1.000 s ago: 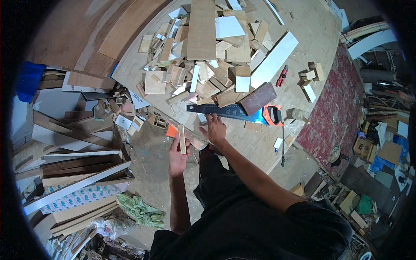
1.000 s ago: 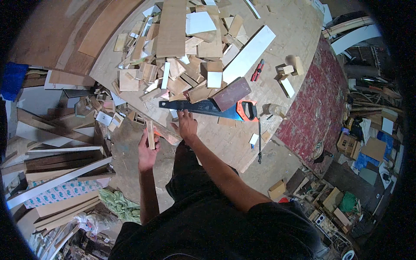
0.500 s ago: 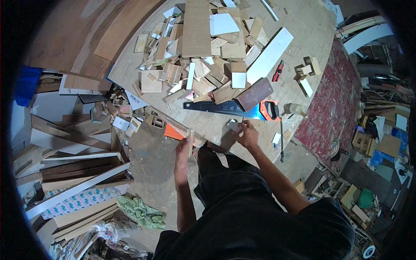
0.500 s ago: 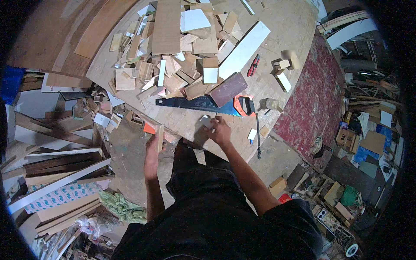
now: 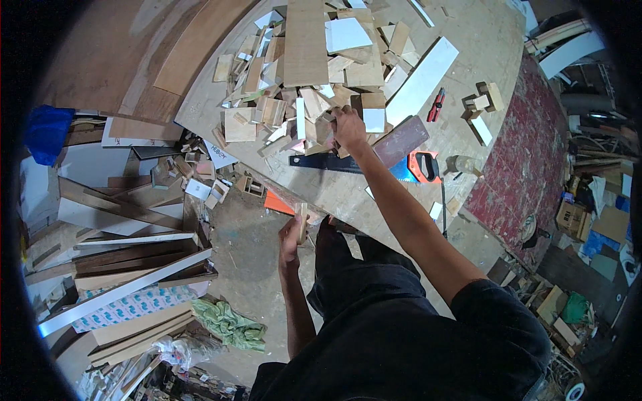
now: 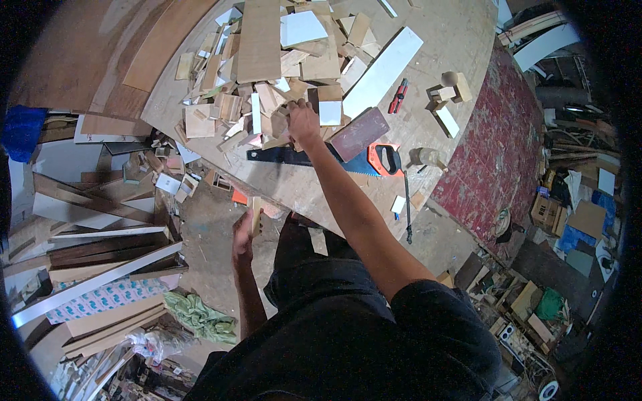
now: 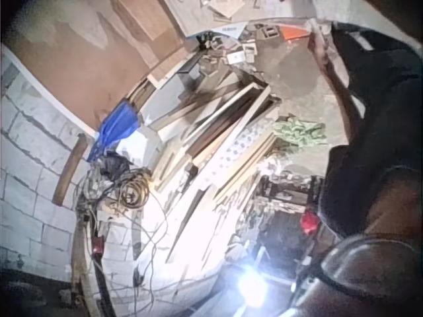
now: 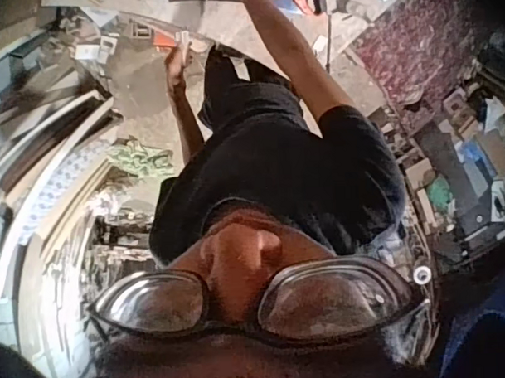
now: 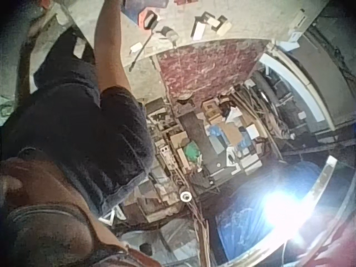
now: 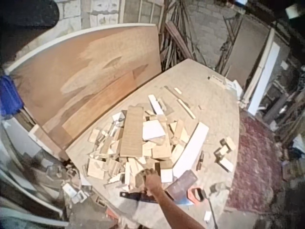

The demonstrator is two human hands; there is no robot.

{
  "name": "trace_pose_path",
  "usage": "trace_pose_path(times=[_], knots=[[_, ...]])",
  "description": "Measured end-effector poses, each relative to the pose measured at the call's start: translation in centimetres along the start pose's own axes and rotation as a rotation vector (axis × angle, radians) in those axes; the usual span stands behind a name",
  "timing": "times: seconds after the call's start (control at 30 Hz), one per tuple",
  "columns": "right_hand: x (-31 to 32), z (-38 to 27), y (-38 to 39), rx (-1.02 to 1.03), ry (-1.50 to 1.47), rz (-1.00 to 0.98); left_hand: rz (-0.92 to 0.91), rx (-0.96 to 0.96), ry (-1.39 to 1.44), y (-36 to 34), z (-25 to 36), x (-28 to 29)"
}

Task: The person is measuring and sawing a small piece of wood in a workshop environment.

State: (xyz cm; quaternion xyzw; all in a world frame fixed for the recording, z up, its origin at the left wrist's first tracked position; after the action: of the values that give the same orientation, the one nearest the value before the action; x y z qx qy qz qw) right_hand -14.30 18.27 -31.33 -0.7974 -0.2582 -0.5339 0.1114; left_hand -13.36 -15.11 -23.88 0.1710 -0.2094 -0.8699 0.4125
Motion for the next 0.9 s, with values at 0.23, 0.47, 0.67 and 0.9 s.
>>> trace_pose_path(times=[0.23, 0.47, 0.67, 0.9], knots=[[3.4, 0.3, 0.0, 0.021, -0.187, 0.105, 0.051, 0.085, 0.029, 0.0, -1.5, 0.7], [11.7, 1.9, 1.4, -0.256, -1.378, -0.302, 0.015, -0.006, 0.04, -1.7, -1.7, -1.1], [15.9, 6.5, 10.5, -0.346, -1.214, -0.532, -0.152, -0.152, 0.026, -2.8, 4.7, -7.0], [21.4, 7.1, 20.7, -0.342, -1.103, -0.7, -0.427, -0.387, -0.245, -0.4, 10.7, -13.1]])
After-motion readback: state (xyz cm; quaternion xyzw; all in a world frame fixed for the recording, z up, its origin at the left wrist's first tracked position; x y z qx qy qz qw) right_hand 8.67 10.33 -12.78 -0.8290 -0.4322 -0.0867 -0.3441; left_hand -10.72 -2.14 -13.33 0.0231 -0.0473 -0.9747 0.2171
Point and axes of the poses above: each hand's wrist, its own y-axis away from the middle knuckle, its own x-axis out of the back of the hand, z = x × y, the point moved 4 cm from there along -y, towards the middle knuckle, and after that the axes turned 14 degrees about -x, right-handed, at the moved point
